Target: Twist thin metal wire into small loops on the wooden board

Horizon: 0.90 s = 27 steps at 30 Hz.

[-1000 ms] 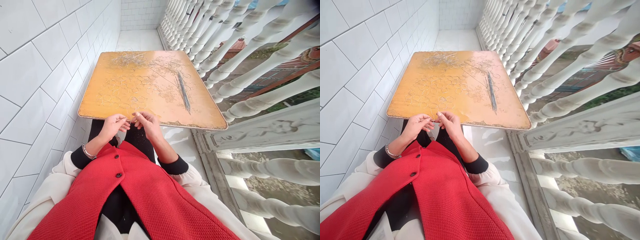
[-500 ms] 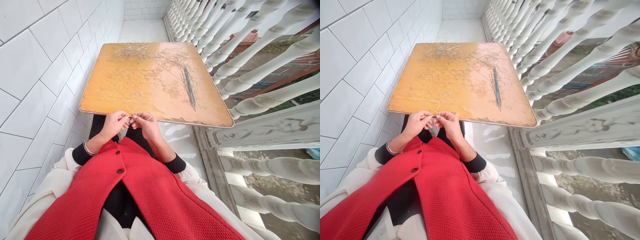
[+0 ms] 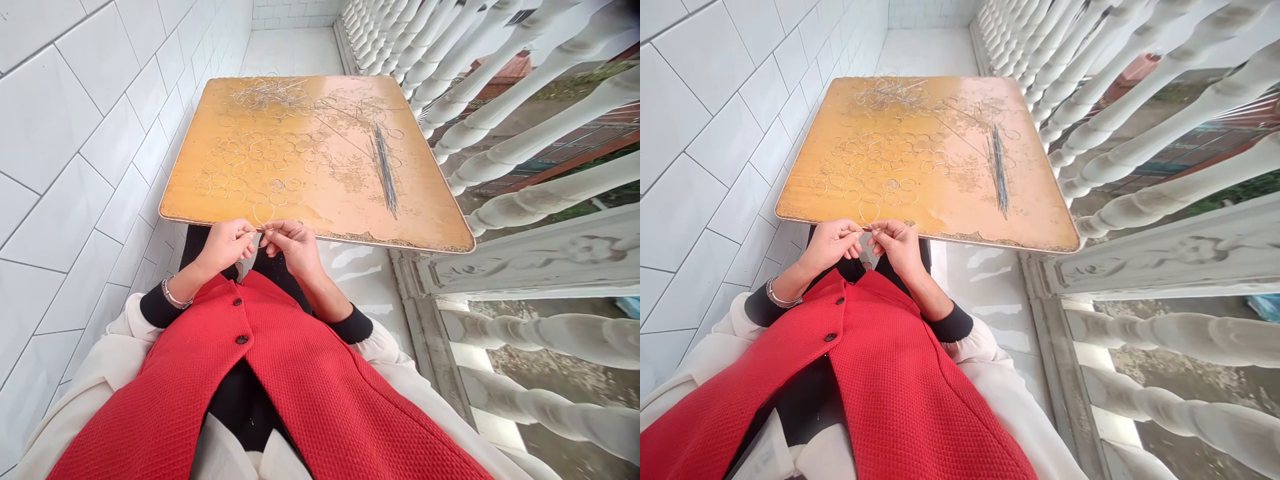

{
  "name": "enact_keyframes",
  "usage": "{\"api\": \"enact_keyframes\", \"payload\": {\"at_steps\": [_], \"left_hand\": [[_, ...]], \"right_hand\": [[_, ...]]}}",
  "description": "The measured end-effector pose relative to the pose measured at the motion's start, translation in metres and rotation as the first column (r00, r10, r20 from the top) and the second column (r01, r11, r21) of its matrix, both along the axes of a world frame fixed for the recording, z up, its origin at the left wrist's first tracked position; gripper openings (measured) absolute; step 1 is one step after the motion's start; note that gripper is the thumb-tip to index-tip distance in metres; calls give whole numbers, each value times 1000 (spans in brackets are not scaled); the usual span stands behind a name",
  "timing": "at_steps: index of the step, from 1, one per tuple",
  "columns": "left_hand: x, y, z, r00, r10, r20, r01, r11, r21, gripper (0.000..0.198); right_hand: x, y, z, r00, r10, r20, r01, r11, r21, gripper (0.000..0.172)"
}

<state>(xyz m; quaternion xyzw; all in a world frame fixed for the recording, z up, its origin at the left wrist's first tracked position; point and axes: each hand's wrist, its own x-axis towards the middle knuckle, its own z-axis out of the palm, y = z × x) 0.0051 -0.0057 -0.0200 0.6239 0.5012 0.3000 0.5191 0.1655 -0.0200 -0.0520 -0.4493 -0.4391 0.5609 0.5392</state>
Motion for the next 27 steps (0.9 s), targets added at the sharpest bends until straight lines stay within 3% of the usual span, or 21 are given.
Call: {"api": "enact_keyframes", "payload": {"at_steps": [8, 24, 27], "left_hand": [[-2, -1, 2, 999, 3, -33, -3, 1000, 5, 9], [-2, -1, -1, 998, -14, -60, 17, 998, 57, 11], [-2, -1, -2, 998, -2, -65, 7, 997, 73, 10]], "right_hand": [[0, -1, 0, 994, -6, 109, 5, 1000, 9, 30], [3, 0, 1, 989, 8, 146, -14, 999, 37, 23], [6, 0, 2, 989, 0, 150, -6, 999, 37, 28]]}}
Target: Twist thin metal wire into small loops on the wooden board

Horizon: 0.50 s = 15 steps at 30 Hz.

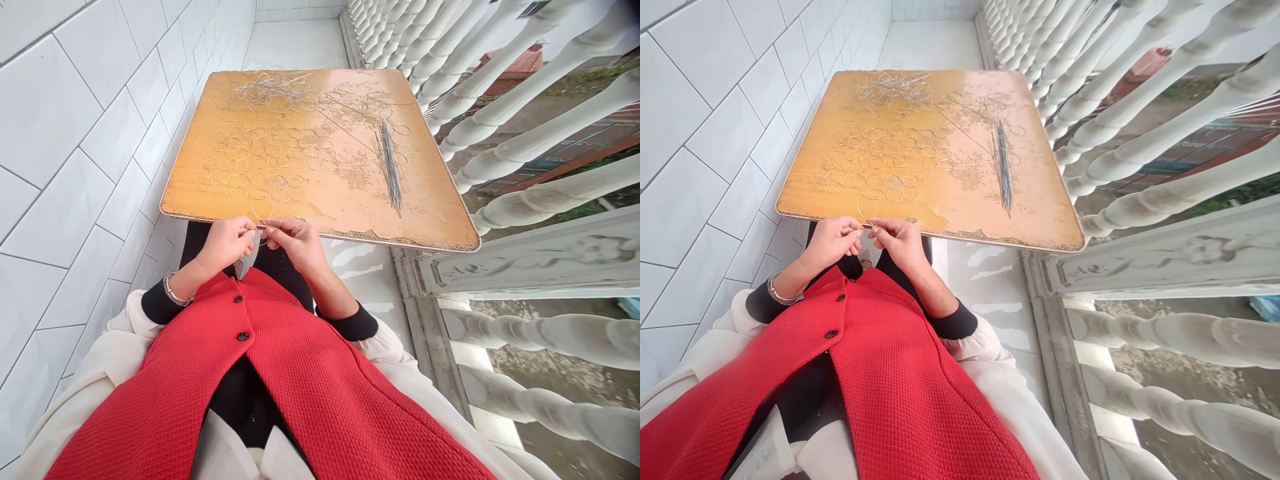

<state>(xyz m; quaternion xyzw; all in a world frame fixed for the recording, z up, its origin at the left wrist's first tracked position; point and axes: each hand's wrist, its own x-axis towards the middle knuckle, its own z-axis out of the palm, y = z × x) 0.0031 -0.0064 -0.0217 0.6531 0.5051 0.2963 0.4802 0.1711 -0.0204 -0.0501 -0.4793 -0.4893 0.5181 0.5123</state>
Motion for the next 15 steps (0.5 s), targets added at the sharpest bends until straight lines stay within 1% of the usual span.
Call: {"api": "enact_keyframes", "payload": {"at_steps": [4, 8, 11, 13, 14, 15], "left_hand": [[1, 0, -2, 1000, -6, -28, 7, 999, 41, 10], [3, -2, -3, 997, -7, -73, 13, 997, 80, 8], [4, -2, -4, 996, -35, -85, 40, 998, 54, 7], [3, -1, -5, 996, -59, -66, 61, 997, 38, 8], [3, 1, -6, 997, -51, -53, 54, 997, 48, 12], [3, 3, -7, 999, -31, -40, 34, 997, 72, 22]], "right_hand": [[4, 0, 2, 1000, -19, 7, 19, 1000, -6, 41], [6, 2, 1, 999, -32, -12, 32, 999, -3, 41], [5, 3, 0, 998, -43, -44, 42, 999, -5, 38], [5, 4, -1, 997, -36, -70, 35, 999, -19, 37], [5, 3, -1, 996, -32, -80, 30, 999, -27, 37], [4, 3, -1, 996, -27, -84, 25, 999, -33, 37]]}}
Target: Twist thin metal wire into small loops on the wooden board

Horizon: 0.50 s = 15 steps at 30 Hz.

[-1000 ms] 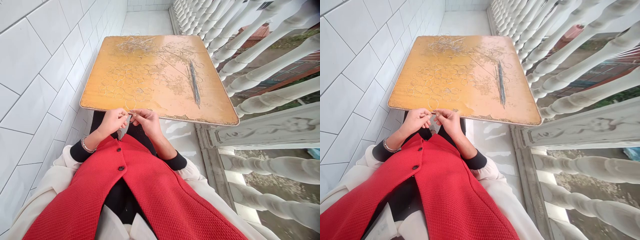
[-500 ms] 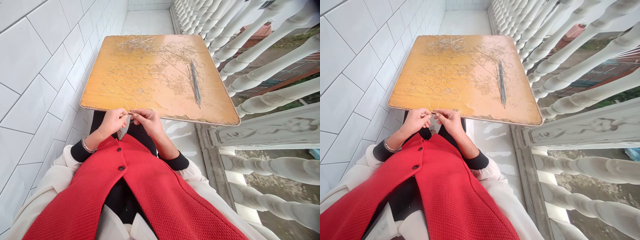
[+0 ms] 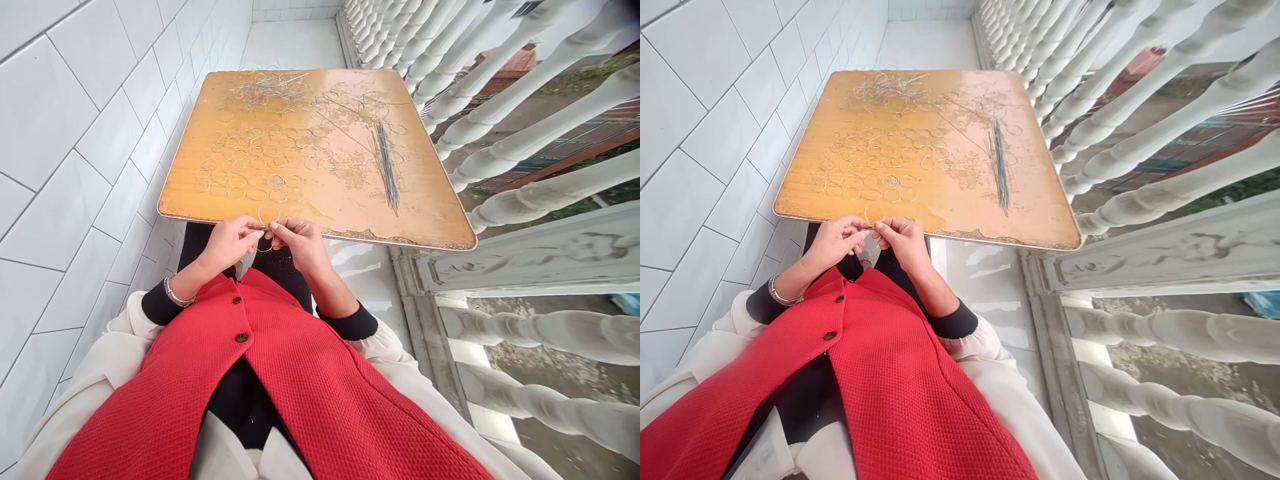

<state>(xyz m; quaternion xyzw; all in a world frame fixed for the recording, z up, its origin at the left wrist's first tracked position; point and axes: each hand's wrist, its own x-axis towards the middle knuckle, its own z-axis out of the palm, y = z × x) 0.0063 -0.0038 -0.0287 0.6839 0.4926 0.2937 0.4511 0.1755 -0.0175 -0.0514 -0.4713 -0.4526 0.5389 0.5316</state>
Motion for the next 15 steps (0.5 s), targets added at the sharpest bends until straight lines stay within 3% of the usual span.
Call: {"api": "enact_keyframes", "payload": {"at_steps": [3, 5, 9, 15], "left_hand": [[1, 7, -3, 998, 43, 46, -47, 994, 96, 60], [2, 11, -4, 997, -22, 76, 12, 992, 127, 70], [4, 11, -6, 984, -149, 95, 132, 978, 163, 61], [2, 6, -8, 979, -158, 129, 139, 979, 147, 55]], "right_hand": [[-2, -2, -1, 1000, 12, 16, -12, 1000, 12, 36], [-3, -3, -2, 999, 17, 32, -18, 999, 35, 36], [-4, -4, -4, 999, -7, 41, 4, 998, 64, 36], [-5, -5, -7, 996, -44, 77, 37, 996, 81, 37]]}}
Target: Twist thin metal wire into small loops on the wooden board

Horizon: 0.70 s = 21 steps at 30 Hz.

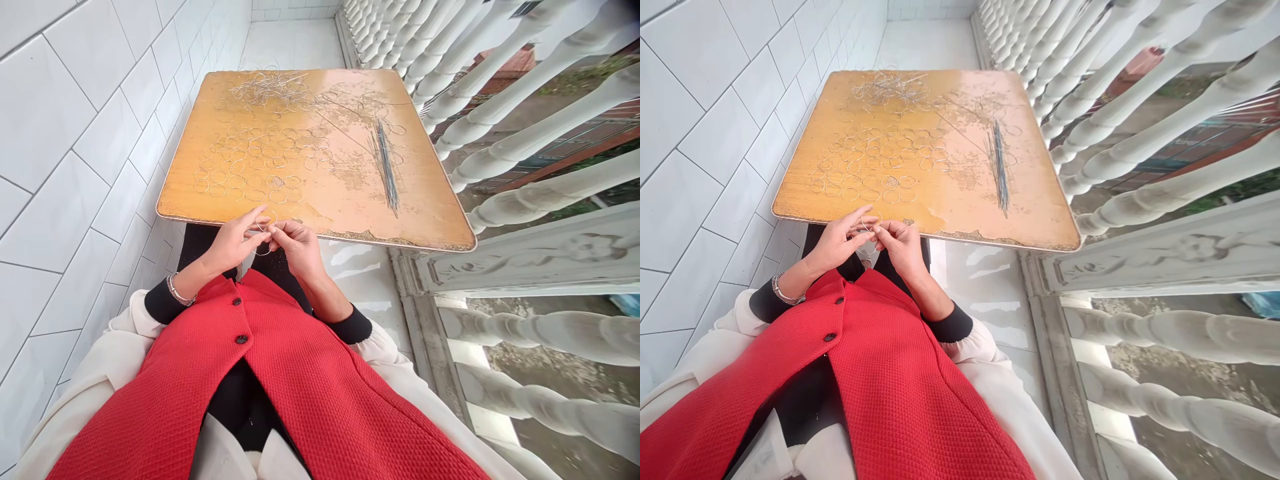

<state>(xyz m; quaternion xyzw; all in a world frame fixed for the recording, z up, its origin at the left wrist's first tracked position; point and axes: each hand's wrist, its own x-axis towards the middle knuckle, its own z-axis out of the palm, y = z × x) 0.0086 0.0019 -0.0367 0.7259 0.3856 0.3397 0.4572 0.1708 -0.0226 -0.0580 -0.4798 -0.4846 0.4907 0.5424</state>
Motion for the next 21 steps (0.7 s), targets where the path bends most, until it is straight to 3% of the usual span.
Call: {"api": "enact_keyframes", "payload": {"at_steps": [11, 17, 21], "left_hand": [[-2, -2, -6, 1000, 24, 20, -25, 999, 44, 51], [-2, 0, -2, 994, 57, 95, -43, 989, -140, 60], [-2, -2, 6, 982, 130, 136, -84, 950, -301, 43]], "right_hand": [[0, -2, -3, 1000, -5, -21, 5, 1000, -1, 35], [1, -1, 2, 997, 48, -62, -51, 998, -33, 36], [2, -1, 6, 996, 39, -84, -43, 997, -57, 34]]}}
